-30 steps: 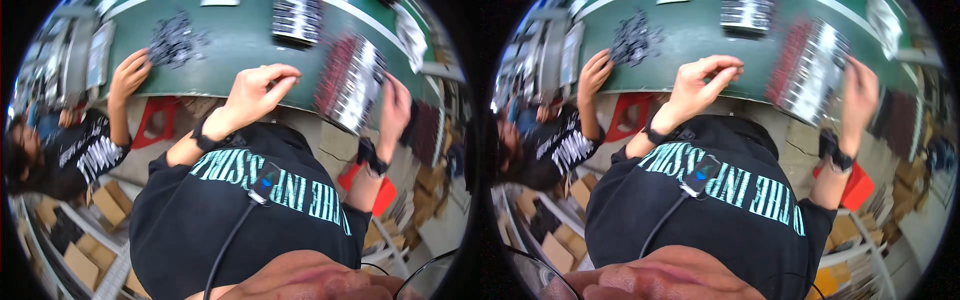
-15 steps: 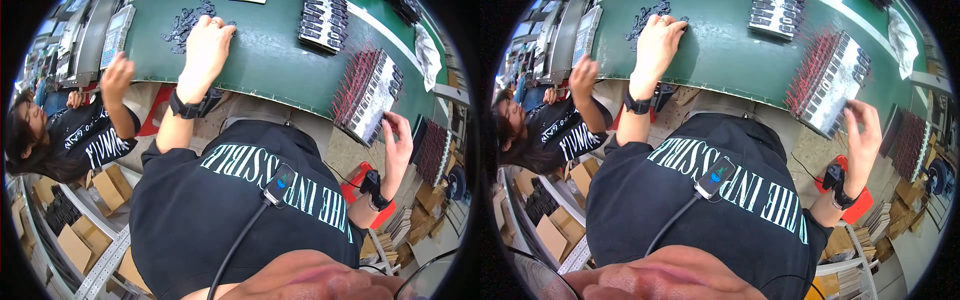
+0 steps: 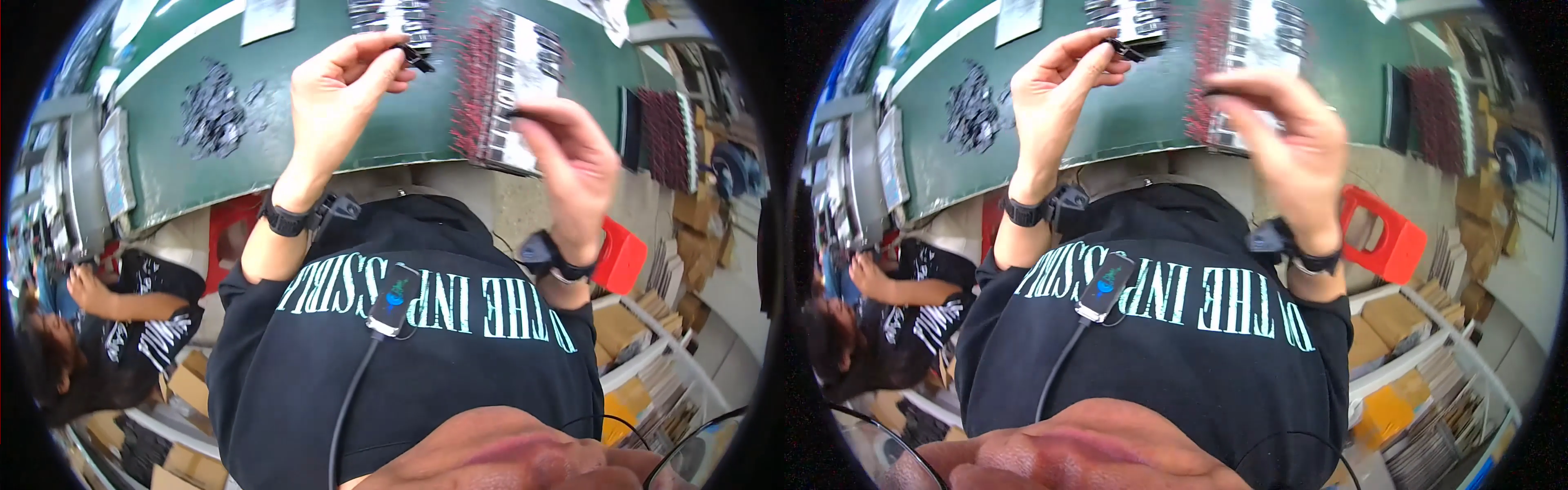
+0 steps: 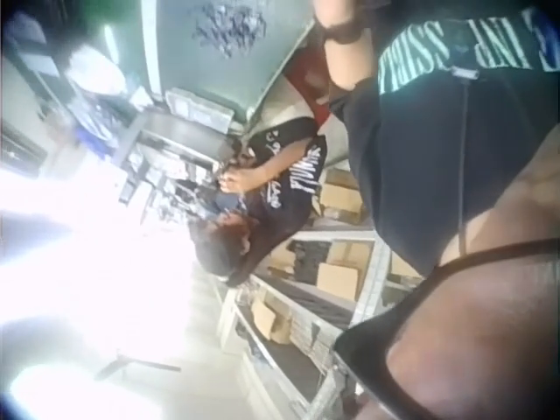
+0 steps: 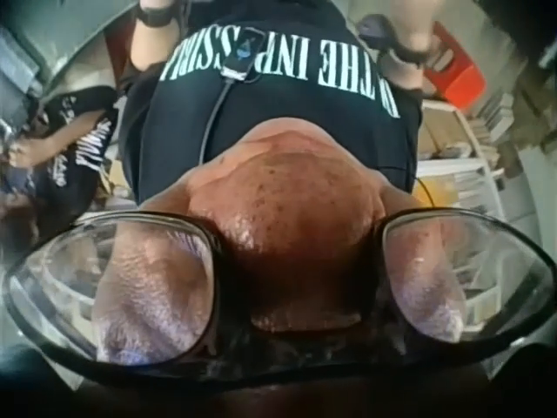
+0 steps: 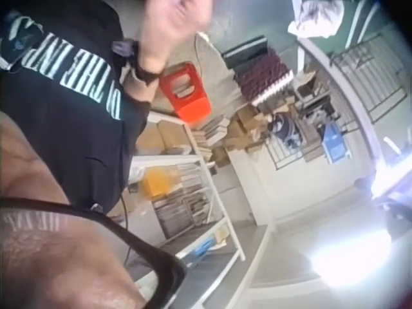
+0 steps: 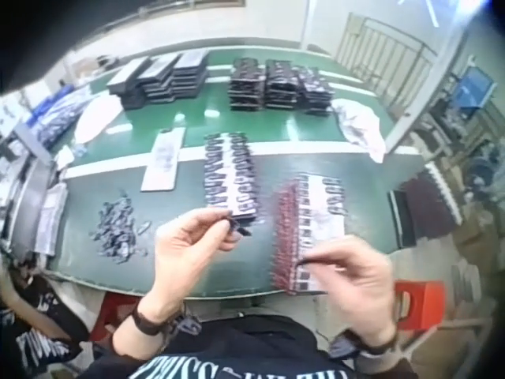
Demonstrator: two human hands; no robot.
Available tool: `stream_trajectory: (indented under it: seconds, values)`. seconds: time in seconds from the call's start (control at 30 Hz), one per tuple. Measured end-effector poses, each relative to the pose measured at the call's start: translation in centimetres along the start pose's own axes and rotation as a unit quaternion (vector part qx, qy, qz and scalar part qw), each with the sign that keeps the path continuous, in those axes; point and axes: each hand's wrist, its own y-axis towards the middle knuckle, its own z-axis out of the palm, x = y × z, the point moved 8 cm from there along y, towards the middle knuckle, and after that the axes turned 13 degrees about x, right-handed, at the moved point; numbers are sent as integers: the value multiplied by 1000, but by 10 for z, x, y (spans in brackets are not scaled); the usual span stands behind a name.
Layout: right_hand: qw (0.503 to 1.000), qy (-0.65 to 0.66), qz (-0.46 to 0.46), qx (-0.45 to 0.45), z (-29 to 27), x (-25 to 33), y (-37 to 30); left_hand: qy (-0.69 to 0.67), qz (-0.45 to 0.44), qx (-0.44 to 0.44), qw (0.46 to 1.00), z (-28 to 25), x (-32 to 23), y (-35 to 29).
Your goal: The person wipes their hands with a cloth, picks up a small black component, and joins it to a wire on a metal plate. They repeat this process, picking up components from a pile and attaching them to wires on the plate one at a time.
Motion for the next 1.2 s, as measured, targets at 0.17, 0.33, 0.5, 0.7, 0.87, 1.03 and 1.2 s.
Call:
stream_trajectory:
  seconds: [0.17, 0.33, 0.5, 0.7, 0.87, 1.03, 1.2]
  values:
    - [997, -59, -34, -37, 13, -15, 15, -136, -39, 50, 989, 54, 4, 2]
    - [997, -33, -13, -63, 1, -34, 16, -199, -103, 85, 971, 65, 21, 1]
    - [998, -52, 0, -34, -1, -41, 17, -213, -148, 106, 960, 67, 28, -1]
    - [993, -117, -26, -9, -2, -33, 20, -213, -165, 117, 956, 68, 30, -3]
    - [997, 44, 46, 40, -2, -48, 22, -200, -170, 132, 956, 72, 26, -2]
    - [993, 39, 76, 81, -2, -46, 22, -194, -145, 123, 962, 78, 19, -2]
    - [986, -144, 55, 66, -10, -29, 18, -111, -88, 106, 984, 79, 9, -10]
